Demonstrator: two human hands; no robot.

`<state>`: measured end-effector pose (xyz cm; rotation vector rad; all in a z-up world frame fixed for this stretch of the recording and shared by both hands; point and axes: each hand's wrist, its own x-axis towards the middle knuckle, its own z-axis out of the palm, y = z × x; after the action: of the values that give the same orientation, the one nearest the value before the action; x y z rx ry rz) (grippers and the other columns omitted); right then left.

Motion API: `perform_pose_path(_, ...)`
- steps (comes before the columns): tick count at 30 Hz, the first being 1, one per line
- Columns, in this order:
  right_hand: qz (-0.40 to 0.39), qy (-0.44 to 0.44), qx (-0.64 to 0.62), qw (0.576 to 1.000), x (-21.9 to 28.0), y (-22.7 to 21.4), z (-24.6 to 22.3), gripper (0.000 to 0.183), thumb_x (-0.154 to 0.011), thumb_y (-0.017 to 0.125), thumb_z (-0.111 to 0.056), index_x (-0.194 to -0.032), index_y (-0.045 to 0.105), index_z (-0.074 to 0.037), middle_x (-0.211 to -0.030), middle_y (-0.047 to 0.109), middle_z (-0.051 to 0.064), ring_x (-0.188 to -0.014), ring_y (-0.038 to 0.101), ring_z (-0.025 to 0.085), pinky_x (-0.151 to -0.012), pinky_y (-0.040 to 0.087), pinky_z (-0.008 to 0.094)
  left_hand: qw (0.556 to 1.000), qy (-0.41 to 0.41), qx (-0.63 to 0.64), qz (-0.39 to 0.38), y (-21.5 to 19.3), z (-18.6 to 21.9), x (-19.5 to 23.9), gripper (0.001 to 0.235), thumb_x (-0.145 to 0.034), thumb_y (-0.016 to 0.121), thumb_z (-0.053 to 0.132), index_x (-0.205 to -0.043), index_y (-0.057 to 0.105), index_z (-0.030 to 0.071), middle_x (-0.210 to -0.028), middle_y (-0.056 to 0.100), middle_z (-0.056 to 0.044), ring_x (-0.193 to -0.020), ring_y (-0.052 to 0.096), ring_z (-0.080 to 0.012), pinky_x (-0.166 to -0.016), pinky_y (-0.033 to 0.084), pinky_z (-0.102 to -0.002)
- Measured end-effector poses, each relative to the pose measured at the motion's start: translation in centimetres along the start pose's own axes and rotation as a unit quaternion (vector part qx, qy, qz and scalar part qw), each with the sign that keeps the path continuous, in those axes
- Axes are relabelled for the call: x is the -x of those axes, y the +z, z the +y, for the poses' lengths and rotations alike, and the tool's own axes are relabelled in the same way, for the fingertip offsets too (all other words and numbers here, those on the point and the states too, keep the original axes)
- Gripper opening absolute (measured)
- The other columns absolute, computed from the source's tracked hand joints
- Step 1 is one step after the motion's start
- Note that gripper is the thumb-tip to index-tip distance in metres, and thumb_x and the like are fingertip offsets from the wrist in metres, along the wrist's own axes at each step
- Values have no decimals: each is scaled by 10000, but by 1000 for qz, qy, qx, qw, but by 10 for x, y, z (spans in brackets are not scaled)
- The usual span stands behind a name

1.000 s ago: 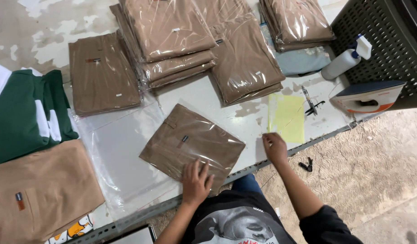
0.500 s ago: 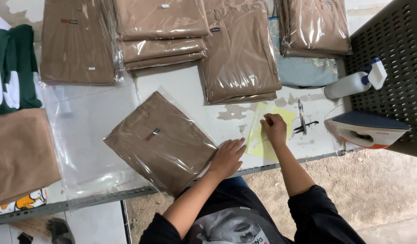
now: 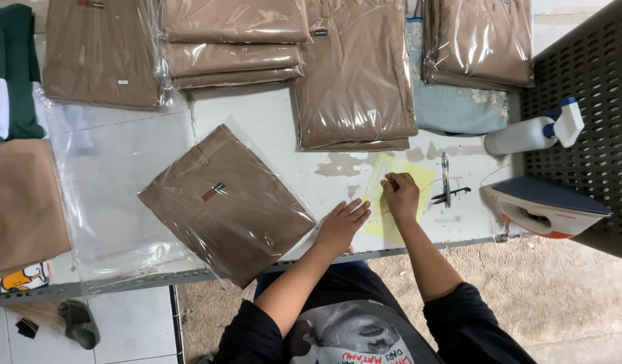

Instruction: The person folds a pair of brown trousers and places them into a clear plastic bag. They seal the bag and set it aside with other packaged trousers. The person then picks up another pair of trousers, folds it, and places it into a plastic bag.

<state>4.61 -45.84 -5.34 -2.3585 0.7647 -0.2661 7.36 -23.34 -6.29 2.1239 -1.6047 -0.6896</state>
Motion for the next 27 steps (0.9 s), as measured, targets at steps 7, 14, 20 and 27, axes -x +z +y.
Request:
perform_pose_path(7, 3, -4, 7, 1000, 0, 5, 4, 159, -853, 847, -84, -996, 782, -64, -895, 684, 92, -850, 733, 290, -715, 632, 341, 999, 12, 13, 40, 63, -27, -15, 1435, -520, 515, 922, -1659, 115, 147, -1752, 45, -34, -1610, 5, -246, -1298, -23, -460)
perform_pose_path(14, 5, -13, 24, 1000, 0, 4, -1, 139, -872, 830, -90, -993, 769, -56, -893, 676, 95, -851, 730, 304, -704, 636, 362, 999, 21, -2, 39, 61, -28, -16, 1398, -578, 606, 874, -1659, 104, 142, -1746, 45, -45, -1603, 12, -259, -1287, -24, -475)
perform_pose_path(20, 26, -10, 21, 999, 4, 12, 8, 140, -858, 848, -101, -956, 757, -60, -877, 664, 80, -834, 722, 293, -689, 630, 355, 1000, 18, -23, 10, 65, -31, -19, 1431, -553, 565, 918, -1664, 80, 157, -1750, 17, -27, -1606, -4, -259, -1287, 0, -473)
perform_pose_path(27, 37, -14, 43, 998, 7, 10, 7, 167, -888, 840, -152, -1025, 771, -85, -934, 667, 58, -878, 720, 263, -741, 628, 340, 999, 9, -31, -36, 49, -27, -17, 1428, -548, 646, 868, -1662, 118, 147, -1749, 35, -36, -1605, 9, -278, -1284, 30, -484)
